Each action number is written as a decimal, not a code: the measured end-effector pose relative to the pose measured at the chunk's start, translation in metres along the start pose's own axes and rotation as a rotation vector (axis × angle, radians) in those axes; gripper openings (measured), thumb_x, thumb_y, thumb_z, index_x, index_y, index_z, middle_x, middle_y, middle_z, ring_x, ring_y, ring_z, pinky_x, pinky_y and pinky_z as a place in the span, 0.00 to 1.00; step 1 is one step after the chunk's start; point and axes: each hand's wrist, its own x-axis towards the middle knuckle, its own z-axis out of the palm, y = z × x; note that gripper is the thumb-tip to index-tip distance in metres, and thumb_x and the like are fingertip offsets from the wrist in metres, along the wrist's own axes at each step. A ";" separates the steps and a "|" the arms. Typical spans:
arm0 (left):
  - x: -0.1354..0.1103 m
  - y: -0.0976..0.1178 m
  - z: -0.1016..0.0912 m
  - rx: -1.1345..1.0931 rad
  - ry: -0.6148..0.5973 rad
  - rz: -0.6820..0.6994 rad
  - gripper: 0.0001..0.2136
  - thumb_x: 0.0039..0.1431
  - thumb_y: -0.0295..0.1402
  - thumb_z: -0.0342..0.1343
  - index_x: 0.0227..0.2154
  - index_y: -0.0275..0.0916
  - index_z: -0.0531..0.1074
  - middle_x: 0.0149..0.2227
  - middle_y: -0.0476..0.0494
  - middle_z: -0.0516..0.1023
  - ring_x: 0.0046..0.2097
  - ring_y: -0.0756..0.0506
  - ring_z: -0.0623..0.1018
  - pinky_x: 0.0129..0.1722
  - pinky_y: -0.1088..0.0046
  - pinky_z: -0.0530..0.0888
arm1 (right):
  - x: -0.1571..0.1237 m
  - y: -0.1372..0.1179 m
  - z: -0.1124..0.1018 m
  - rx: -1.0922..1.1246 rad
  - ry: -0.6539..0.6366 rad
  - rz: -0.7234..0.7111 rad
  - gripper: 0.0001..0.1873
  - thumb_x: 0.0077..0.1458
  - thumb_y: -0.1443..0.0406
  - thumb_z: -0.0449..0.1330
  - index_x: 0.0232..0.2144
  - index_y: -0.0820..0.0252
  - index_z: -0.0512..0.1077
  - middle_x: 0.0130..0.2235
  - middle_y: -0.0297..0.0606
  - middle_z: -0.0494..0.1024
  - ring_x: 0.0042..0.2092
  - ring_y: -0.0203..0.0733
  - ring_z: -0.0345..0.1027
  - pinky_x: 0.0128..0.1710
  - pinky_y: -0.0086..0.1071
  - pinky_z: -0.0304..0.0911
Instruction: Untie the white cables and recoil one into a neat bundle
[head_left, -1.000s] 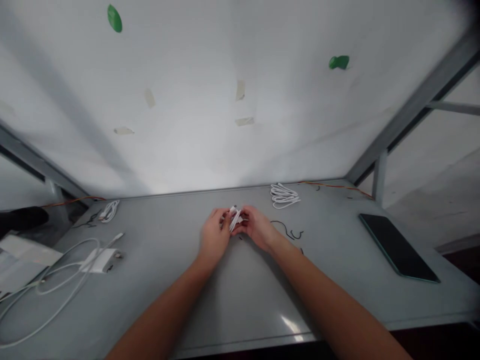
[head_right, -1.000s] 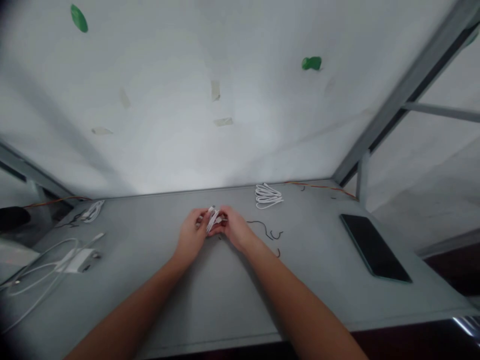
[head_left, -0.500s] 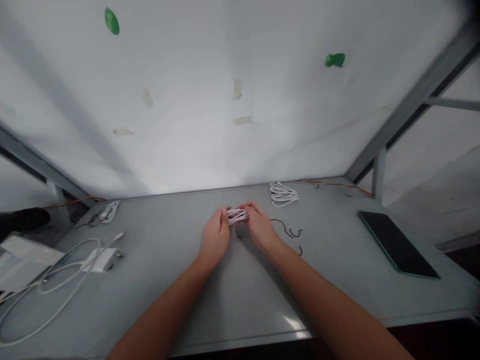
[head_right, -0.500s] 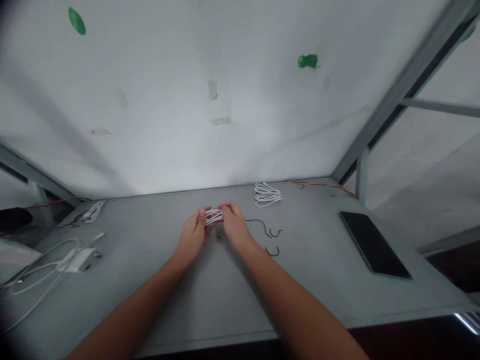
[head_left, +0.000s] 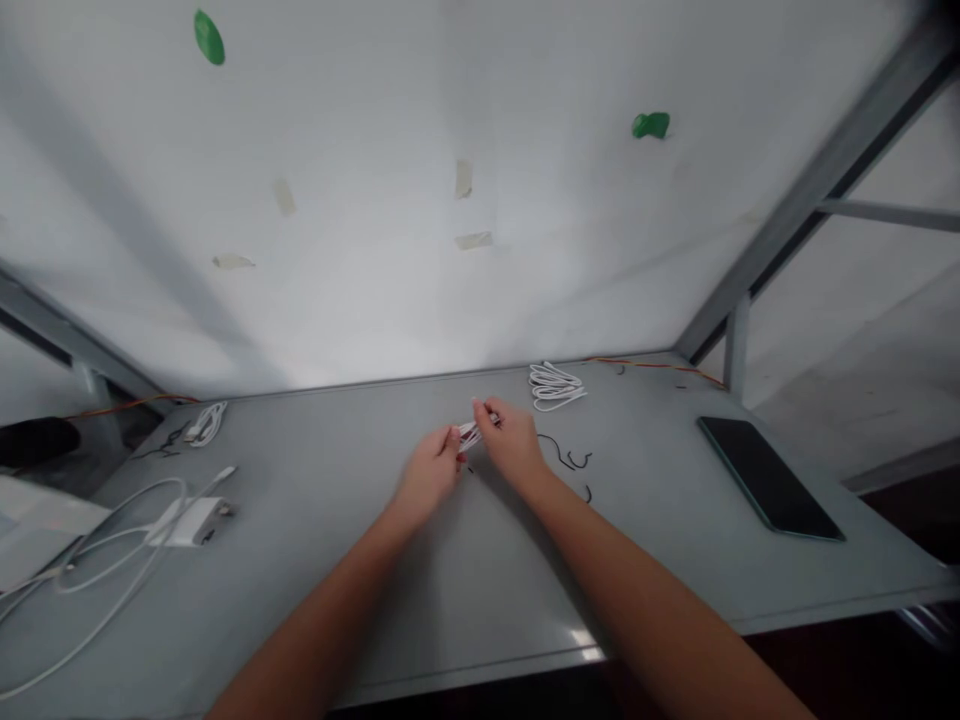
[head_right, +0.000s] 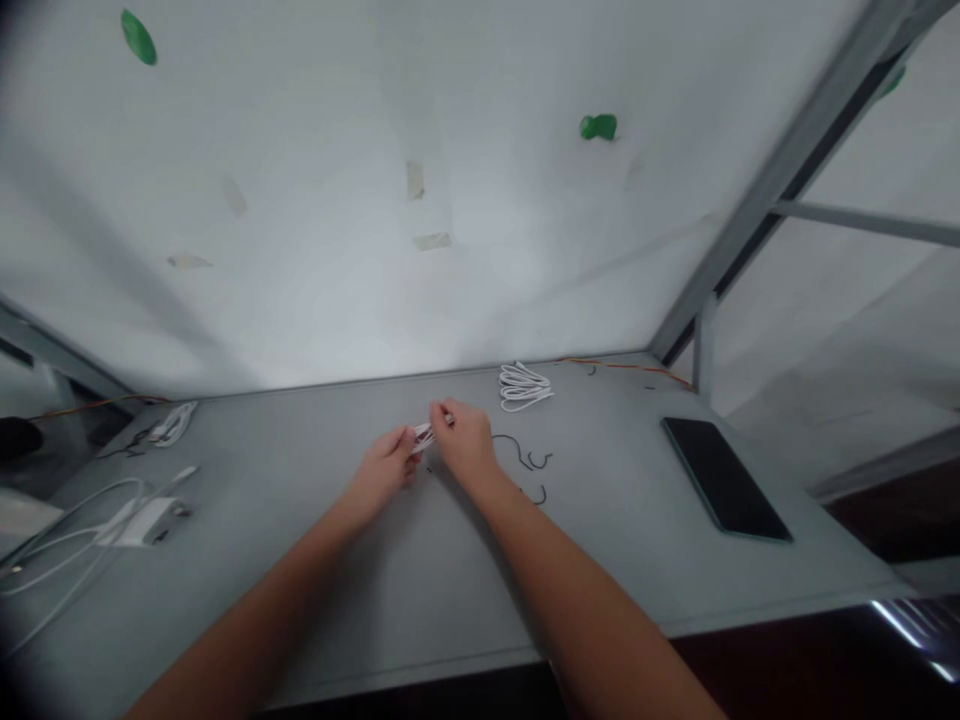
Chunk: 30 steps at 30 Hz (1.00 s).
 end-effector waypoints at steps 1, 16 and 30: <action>0.000 0.001 -0.001 -0.100 -0.054 -0.032 0.23 0.67 0.56 0.47 0.33 0.40 0.71 0.27 0.47 0.71 0.23 0.51 0.65 0.24 0.73 0.63 | 0.001 0.000 -0.001 -0.013 0.002 -0.004 0.22 0.69 0.57 0.53 0.22 0.56 0.69 0.23 0.35 0.73 0.28 0.38 0.62 0.30 0.31 0.49; -0.017 0.023 0.011 0.915 0.099 0.301 0.10 0.72 0.37 0.48 0.46 0.39 0.71 0.48 0.32 0.77 0.48 0.36 0.77 0.50 0.61 0.71 | 0.003 -0.011 -0.012 -0.078 -0.105 0.179 0.19 0.60 0.68 0.56 0.18 0.60 0.71 0.22 0.36 0.74 0.26 0.37 0.55 0.28 0.33 0.44; -0.009 0.010 0.001 0.038 -0.269 0.107 0.25 0.70 0.57 0.38 0.30 0.43 0.65 0.28 0.47 0.70 0.29 0.46 0.69 0.31 0.69 0.67 | -0.005 -0.021 -0.017 -0.155 -0.122 0.122 0.19 0.65 0.66 0.54 0.22 0.59 0.74 0.25 0.37 0.76 0.28 0.38 0.61 0.29 0.34 0.44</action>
